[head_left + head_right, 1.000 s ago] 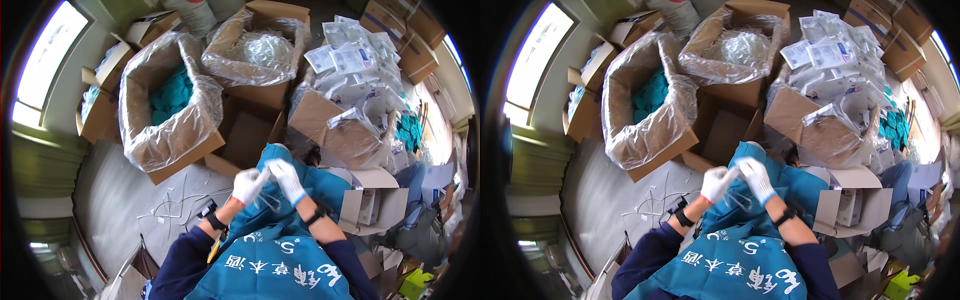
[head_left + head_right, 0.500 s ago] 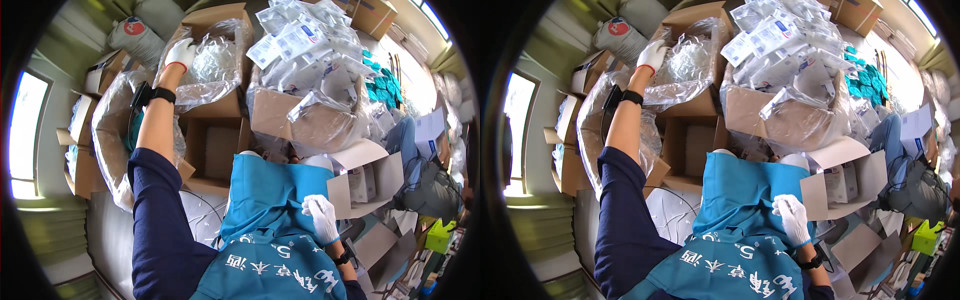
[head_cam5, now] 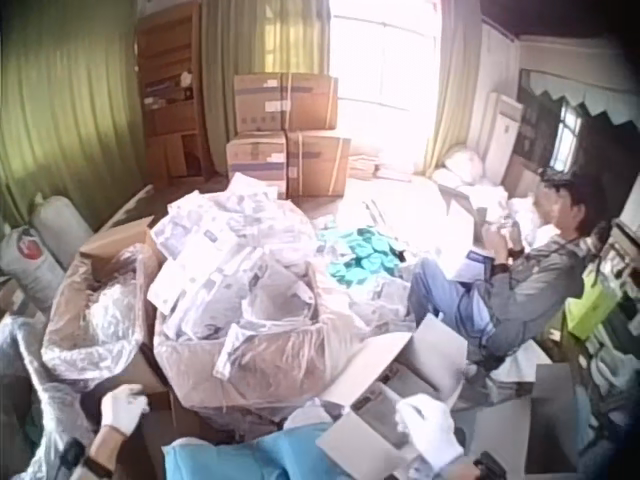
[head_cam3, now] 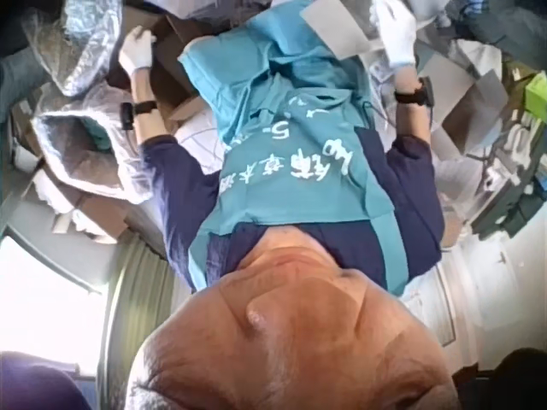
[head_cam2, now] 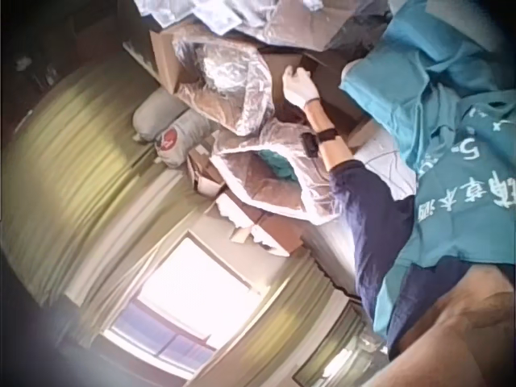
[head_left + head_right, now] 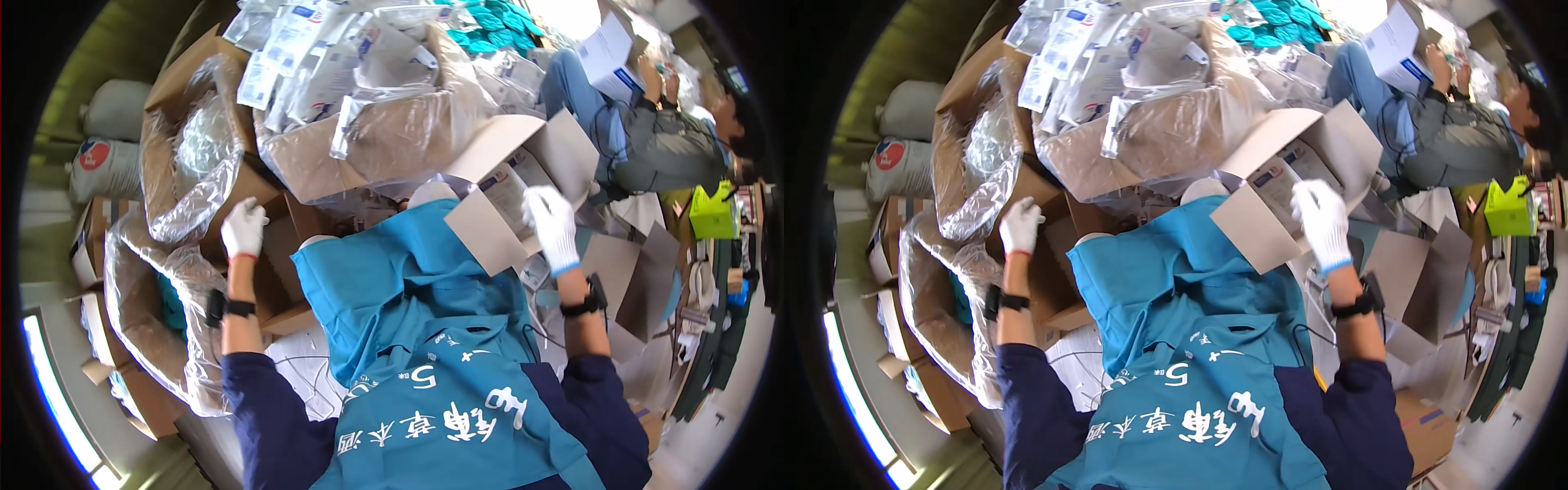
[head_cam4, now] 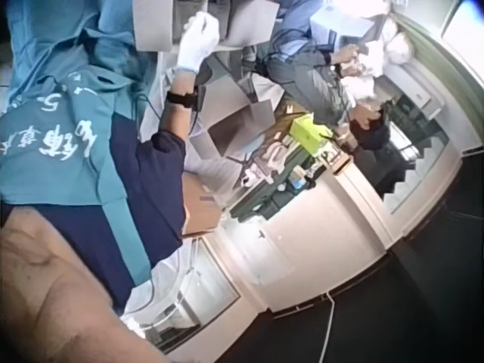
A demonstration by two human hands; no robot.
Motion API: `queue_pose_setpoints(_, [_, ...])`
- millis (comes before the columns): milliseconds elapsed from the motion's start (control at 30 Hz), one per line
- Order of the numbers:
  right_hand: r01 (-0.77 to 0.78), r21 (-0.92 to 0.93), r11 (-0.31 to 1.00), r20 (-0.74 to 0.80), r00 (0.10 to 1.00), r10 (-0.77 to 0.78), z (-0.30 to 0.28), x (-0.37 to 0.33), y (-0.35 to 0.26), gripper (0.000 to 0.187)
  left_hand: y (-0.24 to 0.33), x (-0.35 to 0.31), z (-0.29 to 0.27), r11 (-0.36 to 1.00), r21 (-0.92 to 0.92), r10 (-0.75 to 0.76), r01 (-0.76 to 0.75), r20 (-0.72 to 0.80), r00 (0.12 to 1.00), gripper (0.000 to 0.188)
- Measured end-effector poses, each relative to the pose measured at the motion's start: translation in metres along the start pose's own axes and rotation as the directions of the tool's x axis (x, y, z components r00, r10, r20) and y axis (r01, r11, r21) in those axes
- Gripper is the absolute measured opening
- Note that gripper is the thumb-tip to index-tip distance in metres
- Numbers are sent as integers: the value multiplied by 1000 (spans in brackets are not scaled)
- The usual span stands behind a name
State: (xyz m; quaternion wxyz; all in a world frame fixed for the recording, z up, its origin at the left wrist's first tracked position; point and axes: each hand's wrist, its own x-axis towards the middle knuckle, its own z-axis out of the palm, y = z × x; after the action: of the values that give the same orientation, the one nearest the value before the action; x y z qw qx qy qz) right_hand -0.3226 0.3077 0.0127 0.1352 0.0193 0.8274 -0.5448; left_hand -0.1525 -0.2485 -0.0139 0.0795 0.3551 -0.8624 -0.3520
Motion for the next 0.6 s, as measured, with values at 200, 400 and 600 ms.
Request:
queue_pose_setpoints(200, [172,-831,529,14,957,-289,-9,65,50,34,7,-90,89,986,-157,46,-54,-57,997,52])
queue_pose_setpoints(400, [-73,-906,416,-206,936,-285,-22,66,22,21,53,-163,108,973,-134,163,-187,-172,972,35])
queue_pose_setpoints(600, [225,151,962,-360,919,-159,-39,-10,-29,22,149,-200,118,781,-618,131,91,304,944,47])
